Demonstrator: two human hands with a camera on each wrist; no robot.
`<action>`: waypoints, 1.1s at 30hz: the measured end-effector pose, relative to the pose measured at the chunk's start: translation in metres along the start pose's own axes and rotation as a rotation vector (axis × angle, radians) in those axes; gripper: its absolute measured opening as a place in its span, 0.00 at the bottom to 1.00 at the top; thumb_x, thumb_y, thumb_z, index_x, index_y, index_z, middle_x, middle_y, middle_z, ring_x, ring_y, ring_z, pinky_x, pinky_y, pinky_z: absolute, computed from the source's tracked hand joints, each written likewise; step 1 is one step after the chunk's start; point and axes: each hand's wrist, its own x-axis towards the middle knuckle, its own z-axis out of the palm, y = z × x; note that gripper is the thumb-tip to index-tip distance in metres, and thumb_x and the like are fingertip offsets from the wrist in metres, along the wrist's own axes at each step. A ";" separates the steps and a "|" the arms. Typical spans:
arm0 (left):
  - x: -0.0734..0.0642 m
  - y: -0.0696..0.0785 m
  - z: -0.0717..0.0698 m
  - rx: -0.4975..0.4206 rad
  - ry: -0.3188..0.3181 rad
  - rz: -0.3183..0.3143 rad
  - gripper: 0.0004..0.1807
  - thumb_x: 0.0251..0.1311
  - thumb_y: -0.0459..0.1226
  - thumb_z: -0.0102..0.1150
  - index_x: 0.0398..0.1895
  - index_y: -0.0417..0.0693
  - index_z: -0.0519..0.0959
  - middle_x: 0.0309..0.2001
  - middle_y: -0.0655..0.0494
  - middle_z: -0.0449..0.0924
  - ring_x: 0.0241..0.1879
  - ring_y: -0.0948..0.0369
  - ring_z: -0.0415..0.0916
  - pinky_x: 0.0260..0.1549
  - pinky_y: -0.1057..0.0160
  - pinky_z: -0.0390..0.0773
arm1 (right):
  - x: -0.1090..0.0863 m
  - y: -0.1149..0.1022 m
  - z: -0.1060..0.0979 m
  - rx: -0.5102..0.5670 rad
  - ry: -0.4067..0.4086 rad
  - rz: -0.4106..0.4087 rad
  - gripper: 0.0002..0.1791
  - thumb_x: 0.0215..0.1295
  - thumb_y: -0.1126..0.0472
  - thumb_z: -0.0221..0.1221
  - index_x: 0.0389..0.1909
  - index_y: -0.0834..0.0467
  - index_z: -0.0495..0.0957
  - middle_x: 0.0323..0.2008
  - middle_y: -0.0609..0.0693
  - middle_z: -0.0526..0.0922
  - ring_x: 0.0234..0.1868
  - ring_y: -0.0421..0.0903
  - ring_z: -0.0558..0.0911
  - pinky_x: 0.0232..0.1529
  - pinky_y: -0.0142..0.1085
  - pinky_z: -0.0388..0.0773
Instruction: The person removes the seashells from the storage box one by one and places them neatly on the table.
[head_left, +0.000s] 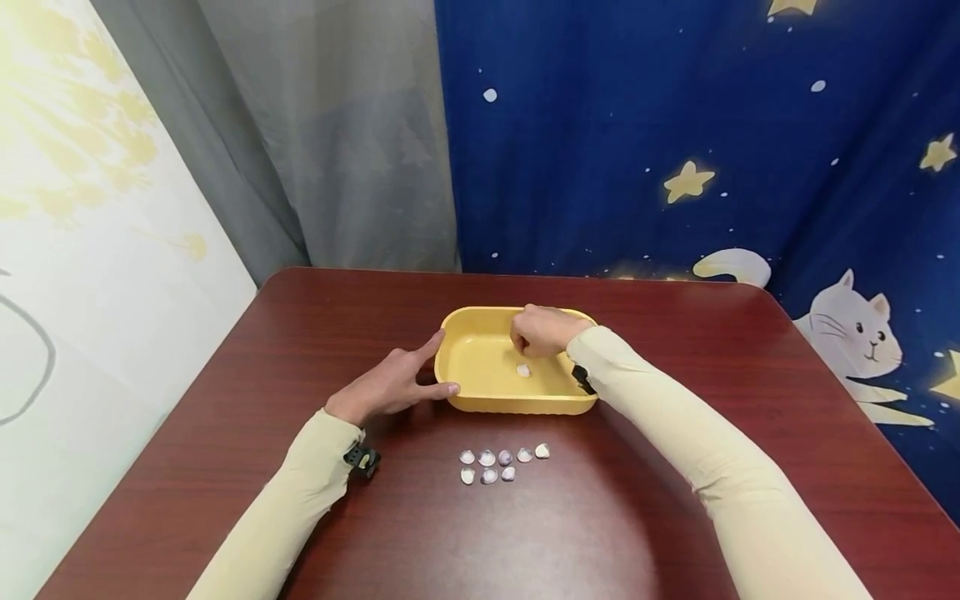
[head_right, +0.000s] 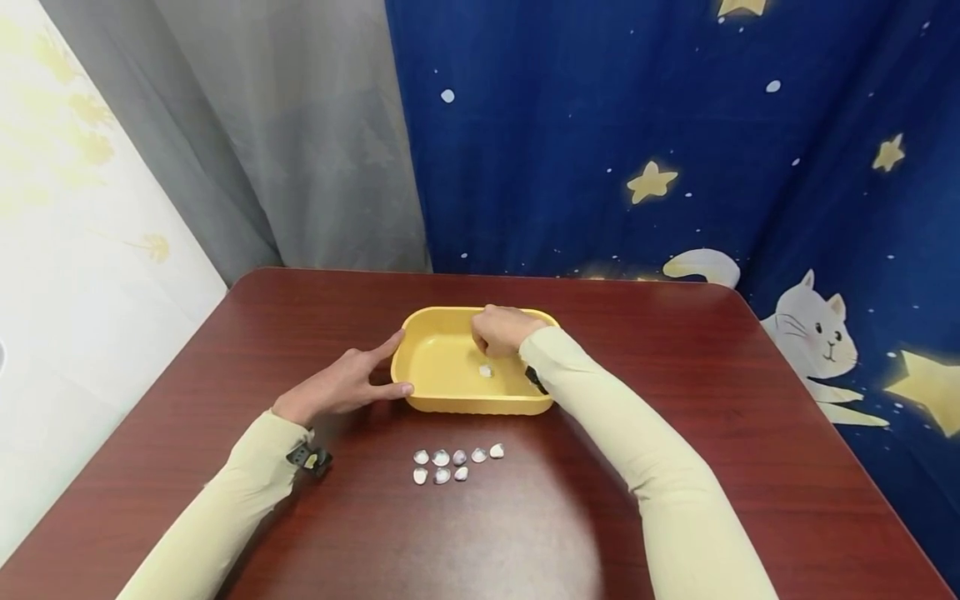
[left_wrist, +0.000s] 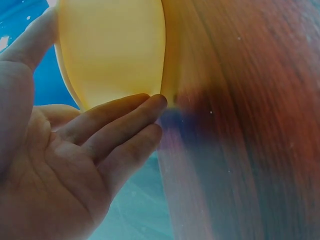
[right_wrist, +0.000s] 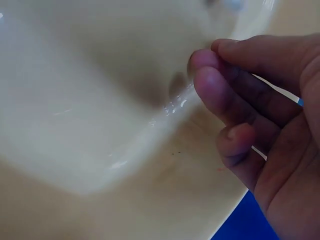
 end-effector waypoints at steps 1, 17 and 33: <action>0.000 0.000 0.001 -0.001 -0.003 -0.001 0.59 0.56 0.71 0.57 0.82 0.58 0.43 0.55 0.43 0.78 0.47 0.55 0.75 0.55 0.54 0.76 | 0.000 0.001 0.001 0.004 -0.003 0.000 0.15 0.54 0.73 0.55 0.19 0.52 0.83 0.23 0.43 0.80 0.26 0.40 0.73 0.26 0.29 0.67; 0.000 -0.001 0.002 -0.018 -0.006 0.011 0.58 0.56 0.71 0.57 0.82 0.60 0.42 0.31 0.52 0.75 0.32 0.60 0.74 0.47 0.59 0.74 | 0.002 -0.016 -0.001 0.023 -0.113 -0.025 0.10 0.43 0.68 0.67 0.15 0.49 0.82 0.18 0.38 0.77 0.24 0.37 0.74 0.25 0.27 0.69; 0.000 0.000 0.002 -0.009 -0.009 -0.016 0.58 0.56 0.71 0.57 0.82 0.62 0.42 0.40 0.49 0.77 0.40 0.58 0.75 0.49 0.57 0.76 | -0.012 -0.012 -0.026 0.118 -0.047 -0.048 0.05 0.56 0.62 0.71 0.24 0.50 0.90 0.26 0.41 0.88 0.27 0.36 0.81 0.34 0.31 0.79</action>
